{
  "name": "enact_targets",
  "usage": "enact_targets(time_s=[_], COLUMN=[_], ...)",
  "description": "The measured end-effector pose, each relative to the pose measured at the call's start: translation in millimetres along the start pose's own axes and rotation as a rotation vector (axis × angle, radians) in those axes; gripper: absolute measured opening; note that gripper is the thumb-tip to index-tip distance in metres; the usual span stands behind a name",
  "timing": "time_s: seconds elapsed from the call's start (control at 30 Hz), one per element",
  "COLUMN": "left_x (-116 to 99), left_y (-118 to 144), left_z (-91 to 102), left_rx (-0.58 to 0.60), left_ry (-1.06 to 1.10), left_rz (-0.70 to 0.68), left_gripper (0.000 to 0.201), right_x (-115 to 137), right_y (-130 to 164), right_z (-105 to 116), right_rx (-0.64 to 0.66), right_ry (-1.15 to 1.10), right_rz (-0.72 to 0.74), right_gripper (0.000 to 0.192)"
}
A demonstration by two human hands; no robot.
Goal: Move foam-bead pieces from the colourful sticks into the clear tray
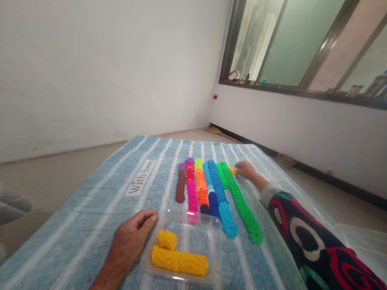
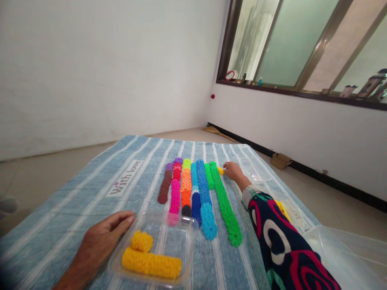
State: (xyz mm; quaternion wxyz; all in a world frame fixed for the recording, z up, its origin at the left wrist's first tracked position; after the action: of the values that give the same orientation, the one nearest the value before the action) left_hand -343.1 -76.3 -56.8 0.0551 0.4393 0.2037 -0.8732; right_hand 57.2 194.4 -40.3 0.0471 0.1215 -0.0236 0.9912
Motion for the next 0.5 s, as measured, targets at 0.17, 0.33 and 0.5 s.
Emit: enact_targets(time_s=[0.17, 0.33, 0.5], left_x=[-0.2, -0.8, -5.0], left_y=[0.7, 0.1, -1.7], left_z=[1.6, 3.2, 5.7], left_rx=[-0.011, -0.014, -0.028], left_ry=[0.007, -0.015, -0.046], left_rz=[0.022, -0.003, -0.036], left_gripper=[0.031, 0.028, 0.026], right_x=[-1.3, 3.9, 13.5], right_y=[-8.7, -13.1, -12.5], right_z=[-7.4, -8.8, -6.9], right_rx=[0.026, 0.052, 0.086], right_ry=[0.021, 0.042, 0.075], right_rz=[-0.012, 0.006, 0.042], right_gripper=[0.039, 0.039, 0.047])
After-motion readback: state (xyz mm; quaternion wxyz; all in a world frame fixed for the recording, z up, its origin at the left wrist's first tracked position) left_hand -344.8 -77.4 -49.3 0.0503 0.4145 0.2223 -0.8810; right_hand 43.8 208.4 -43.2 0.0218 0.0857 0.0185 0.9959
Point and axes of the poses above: each hand's wrist, its own y-axis away from the middle knuckle, its own z-axis out of the back of the hand, x = y × z, the point moved 9 cm from there along -y, towards the middle knuckle, and after that the axes turned 15 degrees about -z, right-handed, at the moved point
